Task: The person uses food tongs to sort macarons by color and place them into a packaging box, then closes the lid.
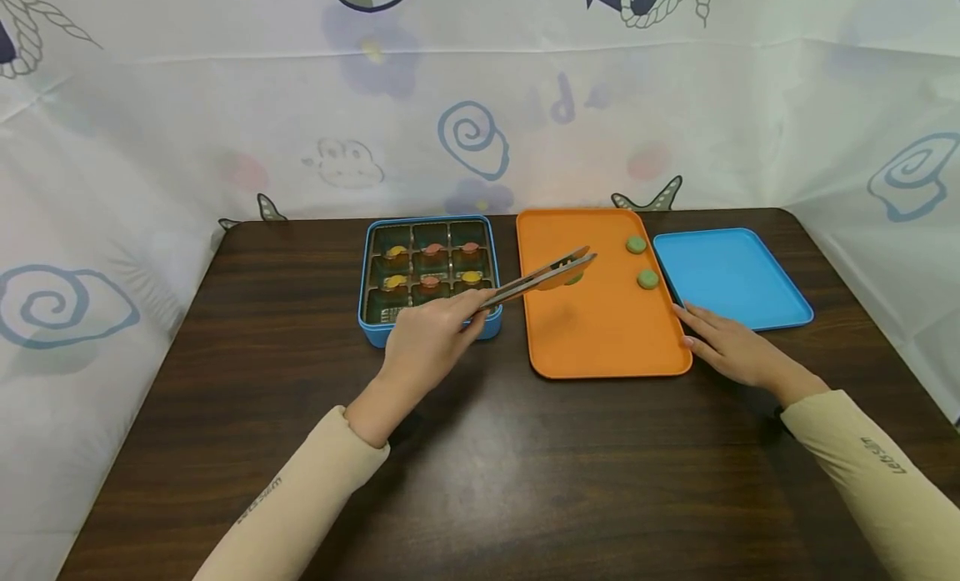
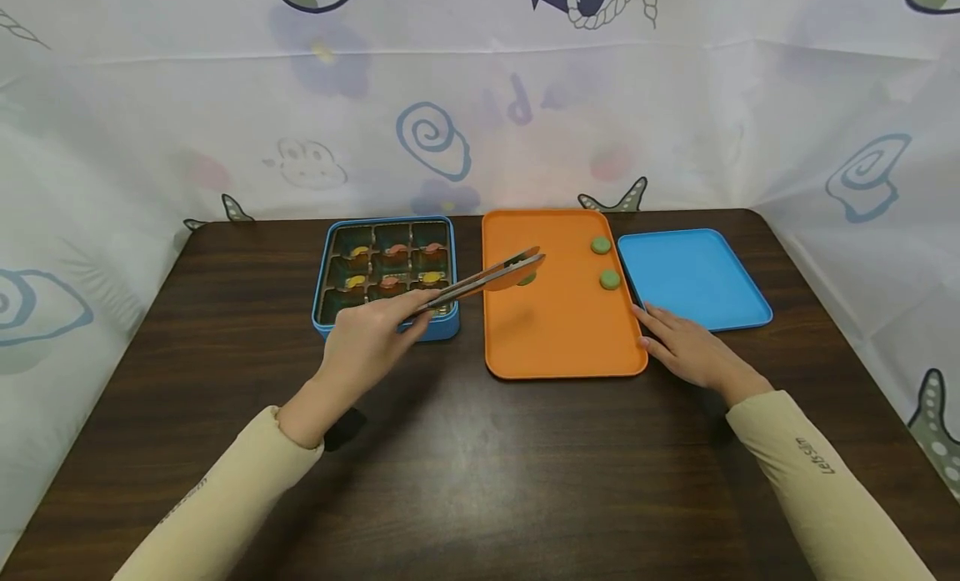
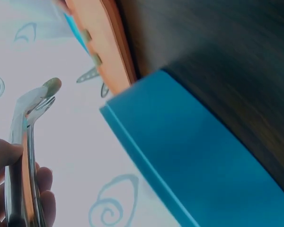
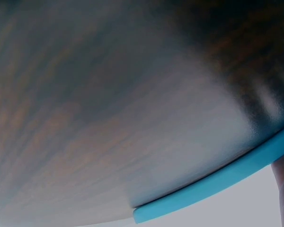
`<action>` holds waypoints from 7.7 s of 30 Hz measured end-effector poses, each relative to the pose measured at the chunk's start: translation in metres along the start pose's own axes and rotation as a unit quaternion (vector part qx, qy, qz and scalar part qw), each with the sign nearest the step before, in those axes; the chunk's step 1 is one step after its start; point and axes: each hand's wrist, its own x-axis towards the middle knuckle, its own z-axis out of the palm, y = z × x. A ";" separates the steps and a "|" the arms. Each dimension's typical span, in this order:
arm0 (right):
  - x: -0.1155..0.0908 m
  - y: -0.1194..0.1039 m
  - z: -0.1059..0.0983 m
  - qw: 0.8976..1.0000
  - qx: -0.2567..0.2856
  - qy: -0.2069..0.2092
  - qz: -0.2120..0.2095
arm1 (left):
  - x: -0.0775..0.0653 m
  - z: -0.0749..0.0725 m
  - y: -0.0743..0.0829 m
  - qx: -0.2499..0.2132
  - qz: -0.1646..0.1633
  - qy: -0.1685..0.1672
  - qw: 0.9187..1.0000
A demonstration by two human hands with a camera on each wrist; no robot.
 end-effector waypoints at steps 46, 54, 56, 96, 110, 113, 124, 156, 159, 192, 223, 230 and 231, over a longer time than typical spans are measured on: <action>-0.001 0.000 0.000 1.000 -0.003 -0.003 0.011 | -0.063 -0.032 -0.055 0.047 -0.059 0.006 0.997; 0.001 0.000 0.000 1.000 -0.008 -0.002 0.016 | -0.054 -0.024 -0.046 0.043 -0.054 0.014 0.997; 0.002 0.000 0.001 1.000 -0.009 -0.001 0.017 | -0.049 -0.022 -0.042 0.042 -0.051 0.011 0.998; 0.000 0.003 0.002 1.000 0.000 0.006 0.003 | 0.108 0.127 0.062 -0.009 -0.129 -0.127 0.983; 0.001 0.002 0.003 1.000 -0.005 0.002 0.008 | 0.116 0.152 0.067 -0.022 -0.179 -0.156 0.971; 0.001 0.002 0.003 1.000 -0.005 0.004 0.007 | 0.117 0.156 0.067 -0.027 -0.188 -0.157 0.969; 0.000 0.000 0.002 1.000 -0.008 0.007 0.008 | 0.118 0.158 0.064 -0.013 -0.165 -0.158 0.974; 0.000 0.002 0.002 1.000 -0.006 0.010 0.008 | 0.123 0.130 0.055 -0.003 -0.113 -0.163 0.980; 0.000 0.002 0.001 1.000 -0.006 0.010 0.007 | 0.123 0.119 0.054 -0.012 -0.094 -0.153 0.984; -0.001 0.002 0.007 1.000 -0.004 0.010 0.007 | -0.005 -0.034 -0.014 0.011 0.013 0.002 1.000; 0.000 0.004 0.007 1.000 -0.010 0.013 0.013 | -0.082 -0.068 -0.085 0.048 -0.102 -0.050 0.992; 0.000 0.005 0.009 1.000 -0.010 0.013 0.013 | -0.082 -0.065 -0.086 0.039 -0.102 -0.039 0.993; 0.000 0.005 0.009 1.000 -0.009 0.014 0.013 | -0.082 -0.064 -0.085 0.039 -0.100 -0.037 0.994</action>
